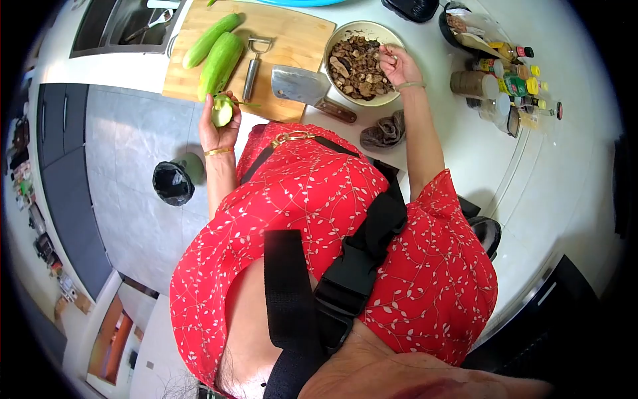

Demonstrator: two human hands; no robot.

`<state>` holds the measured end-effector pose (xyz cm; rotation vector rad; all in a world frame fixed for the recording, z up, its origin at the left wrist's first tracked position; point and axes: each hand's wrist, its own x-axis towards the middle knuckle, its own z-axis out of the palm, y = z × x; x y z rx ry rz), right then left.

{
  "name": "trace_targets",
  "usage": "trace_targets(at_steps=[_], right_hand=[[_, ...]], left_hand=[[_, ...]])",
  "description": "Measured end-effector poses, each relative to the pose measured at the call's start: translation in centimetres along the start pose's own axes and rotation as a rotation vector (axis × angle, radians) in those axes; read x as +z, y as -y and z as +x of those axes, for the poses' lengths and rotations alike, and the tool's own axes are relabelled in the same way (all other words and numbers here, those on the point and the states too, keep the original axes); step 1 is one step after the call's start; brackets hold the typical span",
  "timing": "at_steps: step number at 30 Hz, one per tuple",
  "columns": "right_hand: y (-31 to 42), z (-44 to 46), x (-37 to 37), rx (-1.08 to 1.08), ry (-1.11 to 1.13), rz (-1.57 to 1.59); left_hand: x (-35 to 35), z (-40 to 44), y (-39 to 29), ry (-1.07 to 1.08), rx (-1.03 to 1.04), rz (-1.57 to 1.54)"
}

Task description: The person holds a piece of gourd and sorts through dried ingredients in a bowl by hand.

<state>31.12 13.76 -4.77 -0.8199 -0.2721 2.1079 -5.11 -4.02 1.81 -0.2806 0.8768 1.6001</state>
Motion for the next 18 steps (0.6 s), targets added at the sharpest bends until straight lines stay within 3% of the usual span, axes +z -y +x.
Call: trace_targets(at_steps=[15,18], right_hand=[[-0.4,-1.0,1.1,-0.040,0.046,-0.110],[-0.5,-1.1,1.9,-0.075,-0.032,-0.306]], left_hand=[[0.2,-0.2,0.0,0.012,-0.006,0.004],[0.1,-0.3,0.0,0.007,0.003,0.003]])
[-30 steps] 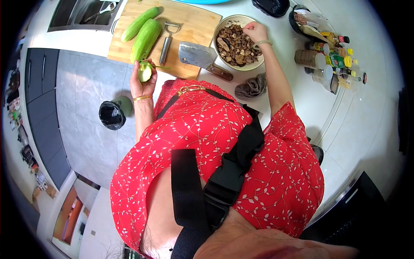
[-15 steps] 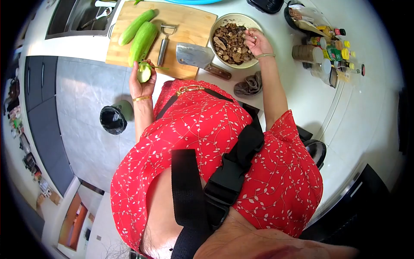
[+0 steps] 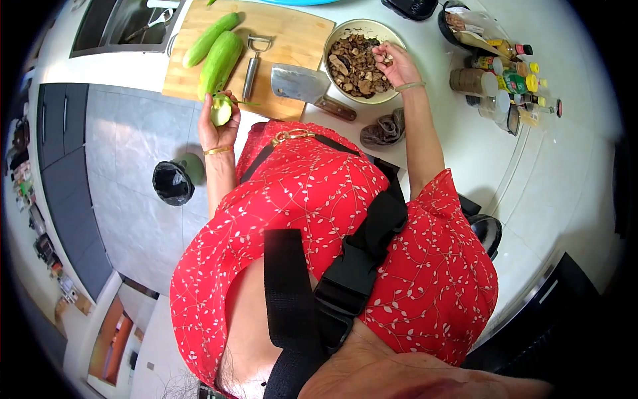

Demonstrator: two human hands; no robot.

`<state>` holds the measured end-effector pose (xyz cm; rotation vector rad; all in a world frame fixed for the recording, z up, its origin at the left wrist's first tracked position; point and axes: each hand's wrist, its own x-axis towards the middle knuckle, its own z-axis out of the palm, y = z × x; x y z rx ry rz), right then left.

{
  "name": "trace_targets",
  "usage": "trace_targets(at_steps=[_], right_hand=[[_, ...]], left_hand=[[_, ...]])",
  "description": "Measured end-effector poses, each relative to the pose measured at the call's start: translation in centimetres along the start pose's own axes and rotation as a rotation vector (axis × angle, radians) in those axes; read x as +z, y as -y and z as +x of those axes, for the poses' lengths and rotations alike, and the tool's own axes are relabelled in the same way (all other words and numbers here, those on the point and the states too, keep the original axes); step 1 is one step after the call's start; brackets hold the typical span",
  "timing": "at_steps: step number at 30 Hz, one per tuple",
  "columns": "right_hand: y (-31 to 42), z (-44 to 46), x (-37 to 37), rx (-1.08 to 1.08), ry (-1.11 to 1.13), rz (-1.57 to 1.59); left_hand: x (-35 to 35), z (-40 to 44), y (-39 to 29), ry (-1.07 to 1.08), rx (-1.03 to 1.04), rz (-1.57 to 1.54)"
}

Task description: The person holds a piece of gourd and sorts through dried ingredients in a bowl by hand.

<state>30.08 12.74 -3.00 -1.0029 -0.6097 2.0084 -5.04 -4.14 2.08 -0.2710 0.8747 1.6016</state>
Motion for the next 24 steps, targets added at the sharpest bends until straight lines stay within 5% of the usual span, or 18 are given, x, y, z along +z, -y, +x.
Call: trace_targets(at_steps=[3,6,10,14,24], right_hand=[[-0.4,0.7,-0.6,0.020,0.023,-0.413],[-1.9,1.9,-0.6,-0.258,0.091,-1.023],[-1.5,0.8,1.7,-0.055,0.001,-1.400],[-2.3,1.3,-0.1,-0.344,-0.229,-1.309],[-2.8,1.0,2.2,-0.166,-0.175,-1.517]], left_hand=[[0.0,0.0,0.0,-0.012,-0.008,-0.021],[0.0,0.0,0.0,-0.011,-0.005,-0.015],[0.1,-0.1,0.1,-0.004,0.011,-0.009],[0.1,-0.2,0.1,-0.011,0.022,0.004],[0.5,-0.1,0.2,-0.006,0.003,0.018]])
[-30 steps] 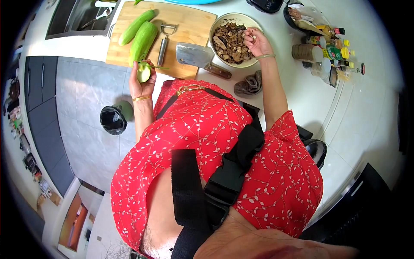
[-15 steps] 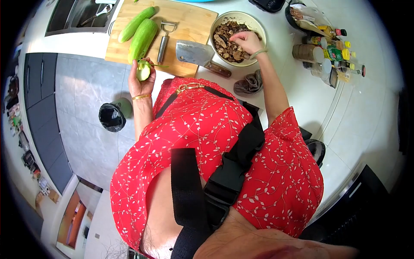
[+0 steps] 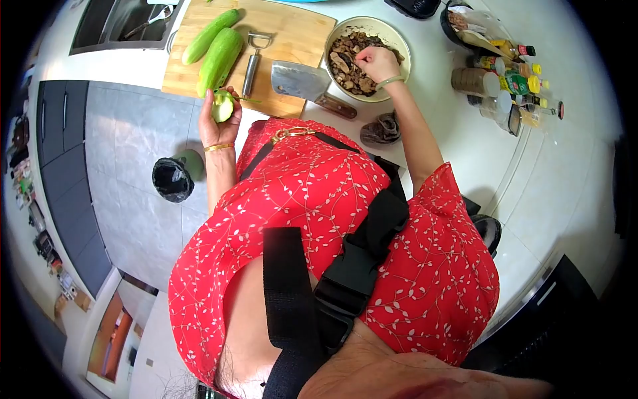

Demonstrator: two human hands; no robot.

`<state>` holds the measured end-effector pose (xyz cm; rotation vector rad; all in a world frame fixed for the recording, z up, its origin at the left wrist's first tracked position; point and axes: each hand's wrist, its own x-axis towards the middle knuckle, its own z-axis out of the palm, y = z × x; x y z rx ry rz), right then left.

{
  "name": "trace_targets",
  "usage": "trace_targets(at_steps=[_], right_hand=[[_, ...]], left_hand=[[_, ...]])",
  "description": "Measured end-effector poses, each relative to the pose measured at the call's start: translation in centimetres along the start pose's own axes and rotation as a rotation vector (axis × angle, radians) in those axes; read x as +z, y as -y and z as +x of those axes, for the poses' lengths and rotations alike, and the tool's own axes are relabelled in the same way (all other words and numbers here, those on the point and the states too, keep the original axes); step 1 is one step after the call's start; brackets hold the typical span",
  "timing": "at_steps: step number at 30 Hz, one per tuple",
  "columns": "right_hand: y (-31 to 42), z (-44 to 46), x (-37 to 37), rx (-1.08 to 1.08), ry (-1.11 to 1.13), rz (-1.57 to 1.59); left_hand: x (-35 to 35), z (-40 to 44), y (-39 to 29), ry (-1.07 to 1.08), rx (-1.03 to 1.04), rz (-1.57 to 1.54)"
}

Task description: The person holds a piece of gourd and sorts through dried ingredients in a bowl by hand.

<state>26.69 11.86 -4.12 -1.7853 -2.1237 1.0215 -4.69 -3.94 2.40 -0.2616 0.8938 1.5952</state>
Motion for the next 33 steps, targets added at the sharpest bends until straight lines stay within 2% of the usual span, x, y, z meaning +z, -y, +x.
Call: trace_targets(at_steps=[7,10,13,16,17,21,24,27,30,33], right_hand=[[0.8,0.0,0.0,0.025,0.044,-0.146],[0.4,-0.2,0.2,0.007,-0.004,-0.089],[-1.9,0.1,1.2,-0.023,-0.081,0.102],[-4.6,1.1,2.1,-0.026,-0.086,0.457],[-2.7,0.0,0.8,-0.018,-0.107,0.505],[-1.9,-0.8,-1.2,0.322,0.062,0.905],[-2.1,-1.3,-1.6,0.307,0.101,1.039],[-1.9,-1.5,-1.5,0.306,0.044,0.889],[-3.0,-1.2,-0.3,0.035,-0.084,0.719],[-2.3,-0.8,-1.3,0.190,-0.036,0.395]], left_hand=[[-1.4,0.6,-0.3,0.026,-0.012,-0.014],[-1.2,0.5,-0.2,0.024,-0.008,-0.013],[-1.1,0.6,-0.2,0.014,-0.005,-0.016],[-1.1,0.6,-0.2,0.000,-0.004,-0.022],[-0.9,0.5,-0.2,-0.003,-0.008,-0.021],[-0.7,0.4,-0.2,0.008,-0.016,-0.017],[-1.1,0.7,-0.2,0.023,-0.022,-0.019],[-0.9,0.5,-0.2,0.023,-0.014,-0.009],[-1.0,0.6,-0.3,0.026,-0.020,-0.023],[-1.1,0.6,-0.3,0.024,-0.018,-0.015]])
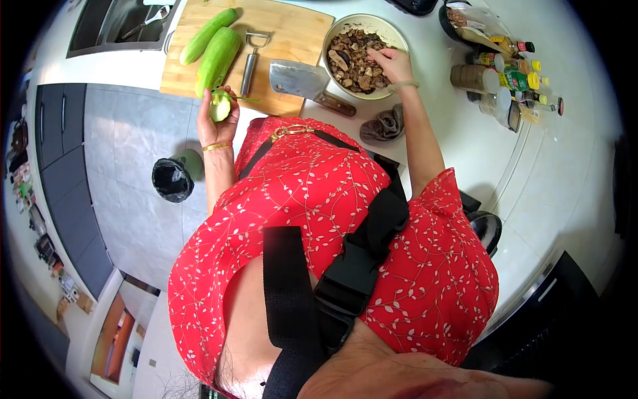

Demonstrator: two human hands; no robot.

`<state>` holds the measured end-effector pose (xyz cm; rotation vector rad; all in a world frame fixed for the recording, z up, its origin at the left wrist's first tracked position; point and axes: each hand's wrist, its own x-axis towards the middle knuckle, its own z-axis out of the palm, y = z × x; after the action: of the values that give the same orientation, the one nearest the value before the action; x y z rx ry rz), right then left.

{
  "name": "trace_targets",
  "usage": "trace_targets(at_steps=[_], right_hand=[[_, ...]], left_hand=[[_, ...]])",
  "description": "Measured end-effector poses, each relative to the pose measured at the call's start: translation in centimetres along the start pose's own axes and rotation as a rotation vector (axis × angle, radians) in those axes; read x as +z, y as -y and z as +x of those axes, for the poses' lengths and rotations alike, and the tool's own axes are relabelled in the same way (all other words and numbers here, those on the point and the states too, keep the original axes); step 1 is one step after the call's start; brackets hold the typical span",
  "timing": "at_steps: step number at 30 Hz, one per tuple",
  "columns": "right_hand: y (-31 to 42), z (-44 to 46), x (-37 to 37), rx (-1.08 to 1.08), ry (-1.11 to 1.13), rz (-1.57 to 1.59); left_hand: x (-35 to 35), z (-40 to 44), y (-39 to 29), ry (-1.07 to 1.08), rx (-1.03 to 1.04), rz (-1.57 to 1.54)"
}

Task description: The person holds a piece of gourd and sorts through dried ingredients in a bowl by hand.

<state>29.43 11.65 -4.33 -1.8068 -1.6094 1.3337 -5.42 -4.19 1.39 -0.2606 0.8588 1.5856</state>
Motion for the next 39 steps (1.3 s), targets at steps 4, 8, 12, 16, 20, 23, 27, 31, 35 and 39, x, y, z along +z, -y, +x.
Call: trace_targets(at_steps=[4,8,12,16,20,23,27,31,35,39], right_hand=[[0.5,0.7,0.5,-0.121,-0.003,-0.045],[0.6,1.8,1.0,-0.158,0.083,-0.207],[1.1,0.5,0.8,-0.256,0.113,-0.331],[0.8,-0.1,0.5,-0.191,-0.122,-0.392],[1.7,-0.8,0.0,-0.171,-0.081,-0.294],[1.0,-0.5,0.9,-0.200,-0.002,-0.333],[0.7,-0.3,1.9,-0.204,0.026,-0.498],[0.6,-0.1,2.0,-0.183,0.017,-0.462],[-0.9,0.7,1.8,-0.163,0.039,-0.218],[-1.6,0.6,0.9,-0.204,0.052,0.019]], left_hand=[[0.1,-0.1,0.1,-0.008,0.007,-0.004],[-0.1,-0.1,0.0,-0.003,0.009,-0.020],[-0.3,-0.2,0.0,-0.025,0.027,-0.011],[-0.5,-0.1,0.0,-0.027,0.020,-0.012],[0.0,-0.2,0.1,-0.019,0.019,-0.004],[0.2,-0.3,0.1,-0.019,0.021,-0.001],[0.1,-0.3,0.0,-0.026,0.014,-0.004],[0.1,-0.3,0.0,-0.026,0.015,-0.012],[-0.2,-0.2,0.0,-0.019,0.012,-0.023],[-0.2,-0.1,0.0,-0.013,0.007,-0.014]])
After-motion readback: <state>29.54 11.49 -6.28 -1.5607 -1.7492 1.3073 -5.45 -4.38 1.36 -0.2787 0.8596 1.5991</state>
